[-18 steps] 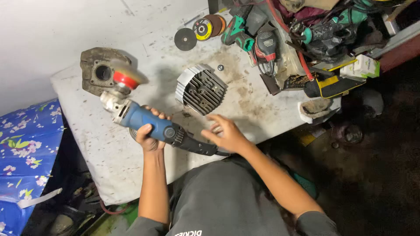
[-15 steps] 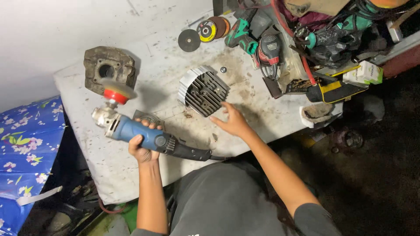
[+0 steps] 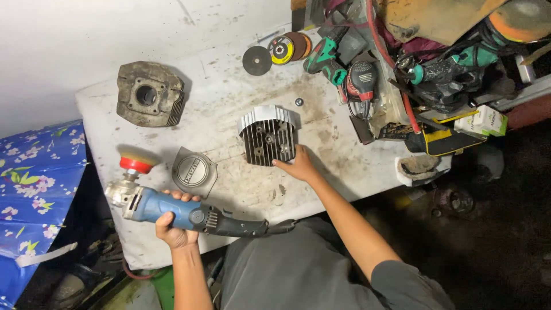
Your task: The person uses an angle grinder to smooth the surface of a metal engine cylinder head on a workbench. They hold the part with one hand and operate the tool with the other, moving the grinder across the fins and flat surfaces. The person repositions the cylinder head multiple times to access different areas and briefly handles a second metal part before returning to the cylinder head.
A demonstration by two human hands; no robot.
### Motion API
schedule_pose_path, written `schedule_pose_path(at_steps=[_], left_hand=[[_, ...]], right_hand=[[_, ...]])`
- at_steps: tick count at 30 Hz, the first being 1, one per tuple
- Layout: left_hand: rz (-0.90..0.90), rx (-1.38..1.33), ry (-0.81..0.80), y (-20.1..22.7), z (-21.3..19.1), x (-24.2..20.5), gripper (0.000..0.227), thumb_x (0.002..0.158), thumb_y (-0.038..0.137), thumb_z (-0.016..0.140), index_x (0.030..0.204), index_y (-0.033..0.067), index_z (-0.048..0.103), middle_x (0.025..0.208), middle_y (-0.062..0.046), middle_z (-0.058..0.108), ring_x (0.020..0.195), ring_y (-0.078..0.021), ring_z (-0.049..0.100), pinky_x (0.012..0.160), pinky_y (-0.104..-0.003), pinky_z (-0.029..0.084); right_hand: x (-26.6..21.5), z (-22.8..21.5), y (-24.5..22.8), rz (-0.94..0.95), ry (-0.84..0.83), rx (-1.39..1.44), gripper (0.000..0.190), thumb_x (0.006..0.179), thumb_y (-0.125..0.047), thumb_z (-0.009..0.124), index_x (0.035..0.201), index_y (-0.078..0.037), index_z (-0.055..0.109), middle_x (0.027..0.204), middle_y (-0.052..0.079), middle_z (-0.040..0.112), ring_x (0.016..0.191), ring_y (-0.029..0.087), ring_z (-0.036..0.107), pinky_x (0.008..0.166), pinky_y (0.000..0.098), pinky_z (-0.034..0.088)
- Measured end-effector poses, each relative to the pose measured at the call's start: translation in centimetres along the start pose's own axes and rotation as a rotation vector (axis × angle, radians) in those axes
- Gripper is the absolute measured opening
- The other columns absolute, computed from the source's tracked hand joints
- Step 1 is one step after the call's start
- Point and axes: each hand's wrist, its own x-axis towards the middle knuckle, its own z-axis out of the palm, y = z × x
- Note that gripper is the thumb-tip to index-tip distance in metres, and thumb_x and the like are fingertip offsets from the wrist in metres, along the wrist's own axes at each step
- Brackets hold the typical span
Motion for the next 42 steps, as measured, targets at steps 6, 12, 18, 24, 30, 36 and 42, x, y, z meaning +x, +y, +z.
schedule_pose_path(at_steps=[6, 12, 18, 24, 30, 36, 42], left_hand=[[-0.226, 0.090, -0.024, -5.6, 6.1, 2.5, 0.058, 0.066, 0.019, 0.067, 0.122, 0.0101, 0.053, 0.099, -0.007, 0.058, 0.094, -0.0223, 0.066, 0.097, -0.046, 0.055], [-0.219, 0.503, -0.043, -12.9, 11.7, 4.8, 0.050, 0.075, 0.011, 0.082, 0.118, 0.0016, 0.060, 0.099, -0.014, 0.069, 0.092, -0.0258, 0.071, 0.086, -0.046, 0.057], [-0.367, 0.478, -0.172, -15.4, 15.5, 4.9, 0.070, 0.073, 0.016, 0.086, 0.133, 0.0135, 0.050, 0.115, -0.011, 0.063, 0.108, -0.0265, 0.063, 0.095, -0.046, 0.052], [-0.595, 0.633, -0.073, -24.8, 19.9, 6.3, 0.065, 0.061, 0.021, 0.098, 0.112, -0.0007, 0.065, 0.090, -0.019, 0.066, 0.084, -0.0333, 0.068, 0.069, -0.054, 0.057], [-0.611, 1.012, 0.029, -31.4, 21.6, 7.6, 0.080, 0.056, 0.027, 0.088, 0.126, -0.0023, 0.062, 0.106, -0.027, 0.069, 0.101, -0.0432, 0.070, 0.081, -0.055, 0.060], [-0.535, 1.061, 0.122, -32.1, 22.6, 8.4, 0.070, 0.055, 0.027, 0.088, 0.115, -0.0019, 0.068, 0.097, -0.024, 0.071, 0.093, -0.0411, 0.073, 0.076, -0.053, 0.061], [-0.508, 1.095, 0.184, -34.5, 20.3, 8.7, 0.066, 0.061, 0.028, 0.086, 0.116, -0.0022, 0.067, 0.104, -0.025, 0.070, 0.106, -0.0401, 0.069, 0.084, -0.051, 0.058]], right_hand=[[-10.1, -3.0, -8.5, 0.083, -0.419, 0.211, 0.087, 0.088, -0.064, 0.066, 0.141, 0.005, 0.055, 0.141, 0.032, 0.057, 0.137, 0.044, 0.051, 0.114, 0.0512, 0.044], [-12.5, 0.5, -7.3, 0.044, -0.253, 0.033, 0.087, 0.074, -0.056, 0.084, 0.131, 0.003, 0.053, 0.119, 0.030, 0.067, 0.119, 0.043, 0.065, 0.095, 0.0506, 0.057], [-9.9, 2.6, -0.7, -0.081, 0.130, 0.498, 0.031, 0.085, -0.023, 0.084, 0.067, -0.007, 0.065, 0.051, 0.003, 0.057, 0.047, 0.014, 0.052, 0.043, 0.0274, 0.040], [-8.8, -2.0, 2.4, 0.150, -0.080, 1.105, 0.031, 0.102, -0.024, 0.067, 0.088, 0.003, 0.063, 0.059, 0.012, 0.053, 0.034, 0.016, 0.048, 0.034, 0.0365, 0.046], [-5.6, -4.0, 8.2, 0.264, -0.261, 1.240, 0.045, 0.101, -0.045, 0.067, 0.102, -0.001, 0.057, 0.072, 0.007, 0.058, 0.041, 0.007, 0.048, 0.044, 0.0298, 0.046], [-3.7, -5.0, 10.7, 0.182, -0.400, 1.227, 0.045, 0.103, -0.044, 0.062, 0.108, 0.000, 0.058, 0.073, 0.006, 0.057, 0.042, 0.006, 0.046, 0.045, 0.0285, 0.045], [-1.8, -5.0, 12.1, 0.228, -0.525, 1.210, 0.042, 0.101, -0.045, 0.065, 0.103, -0.003, 0.056, 0.069, 0.003, 0.054, 0.041, 0.007, 0.046, 0.046, 0.0312, 0.047]])
